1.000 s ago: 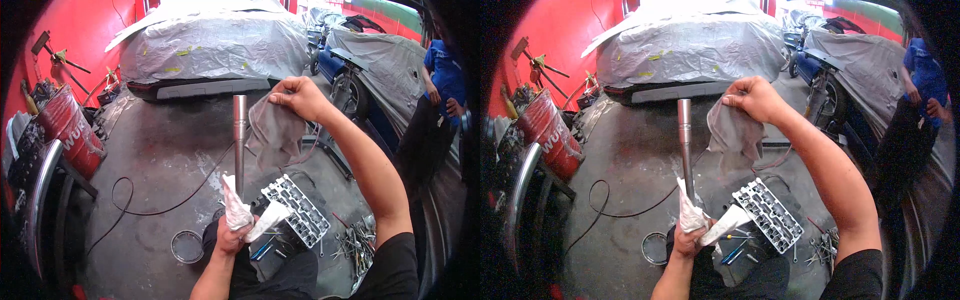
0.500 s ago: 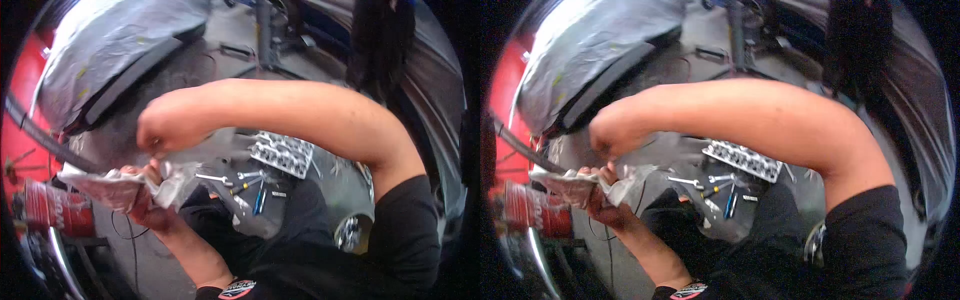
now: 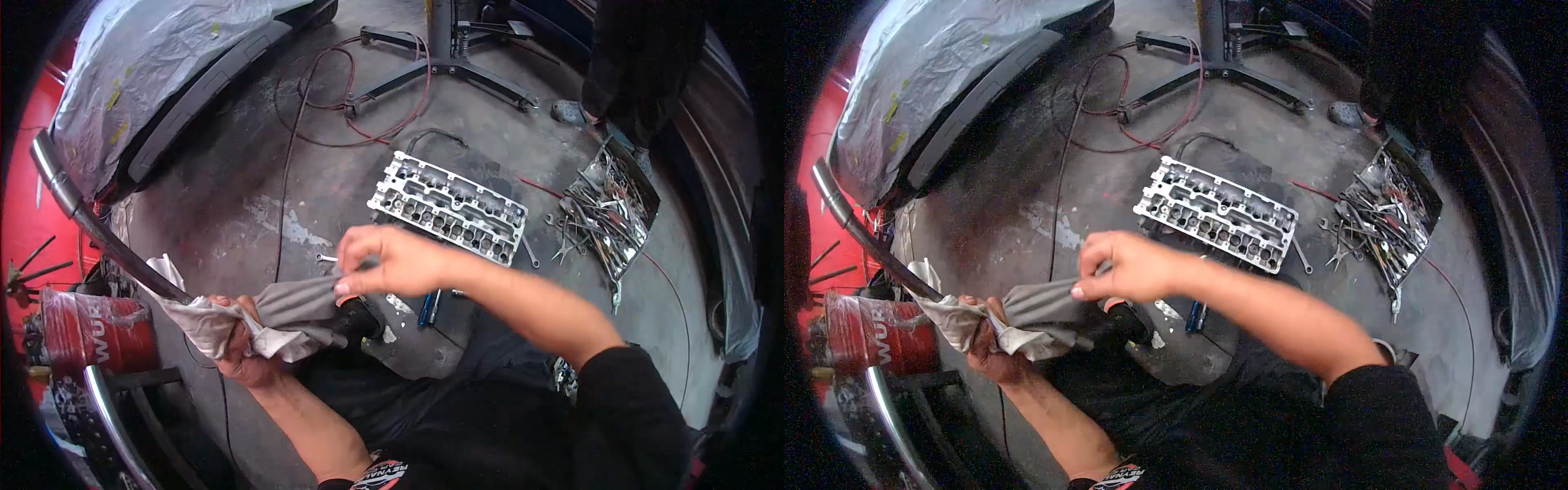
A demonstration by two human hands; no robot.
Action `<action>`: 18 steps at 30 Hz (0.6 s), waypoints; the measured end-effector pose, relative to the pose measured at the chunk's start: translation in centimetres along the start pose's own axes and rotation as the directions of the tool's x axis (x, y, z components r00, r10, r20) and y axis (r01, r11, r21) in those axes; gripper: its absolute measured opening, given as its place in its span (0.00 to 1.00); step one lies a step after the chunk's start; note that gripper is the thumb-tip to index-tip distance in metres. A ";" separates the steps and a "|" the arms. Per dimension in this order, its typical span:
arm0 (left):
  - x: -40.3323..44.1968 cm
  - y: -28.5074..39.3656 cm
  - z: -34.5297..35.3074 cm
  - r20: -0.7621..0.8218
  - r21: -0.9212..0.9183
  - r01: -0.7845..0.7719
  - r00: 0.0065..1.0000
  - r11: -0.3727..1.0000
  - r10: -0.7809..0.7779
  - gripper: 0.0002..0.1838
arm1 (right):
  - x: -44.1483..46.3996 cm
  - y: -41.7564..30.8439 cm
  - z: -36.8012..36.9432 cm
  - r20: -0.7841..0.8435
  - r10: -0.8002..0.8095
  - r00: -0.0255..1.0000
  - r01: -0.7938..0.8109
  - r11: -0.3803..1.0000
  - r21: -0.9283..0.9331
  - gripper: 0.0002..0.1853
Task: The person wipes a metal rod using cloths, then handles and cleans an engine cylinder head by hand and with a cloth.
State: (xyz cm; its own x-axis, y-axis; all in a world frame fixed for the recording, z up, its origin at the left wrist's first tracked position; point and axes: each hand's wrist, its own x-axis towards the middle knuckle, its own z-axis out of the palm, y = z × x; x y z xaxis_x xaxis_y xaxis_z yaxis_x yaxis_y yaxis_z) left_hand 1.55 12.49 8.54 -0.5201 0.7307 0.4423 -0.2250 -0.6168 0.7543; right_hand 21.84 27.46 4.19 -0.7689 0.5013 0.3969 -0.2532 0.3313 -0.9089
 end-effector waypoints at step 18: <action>-17.0 -2.1 4.6 -0.341 0.357 0.720 0.694 0.595 -0.634 0.16 | 4.1 -5.1 -14.6 -0.123 0.362 0.924 -0.382 0.886 -0.262 0.18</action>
State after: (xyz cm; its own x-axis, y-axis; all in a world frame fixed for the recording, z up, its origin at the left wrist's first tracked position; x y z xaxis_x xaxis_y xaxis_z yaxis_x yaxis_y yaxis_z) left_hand 14.66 2.75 1.69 -0.4993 0.7981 -0.3372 -0.2142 0.2633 0.9406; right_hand 28.59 39.46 12.35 -0.7297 0.6816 0.0538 0.2231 0.3118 -0.9236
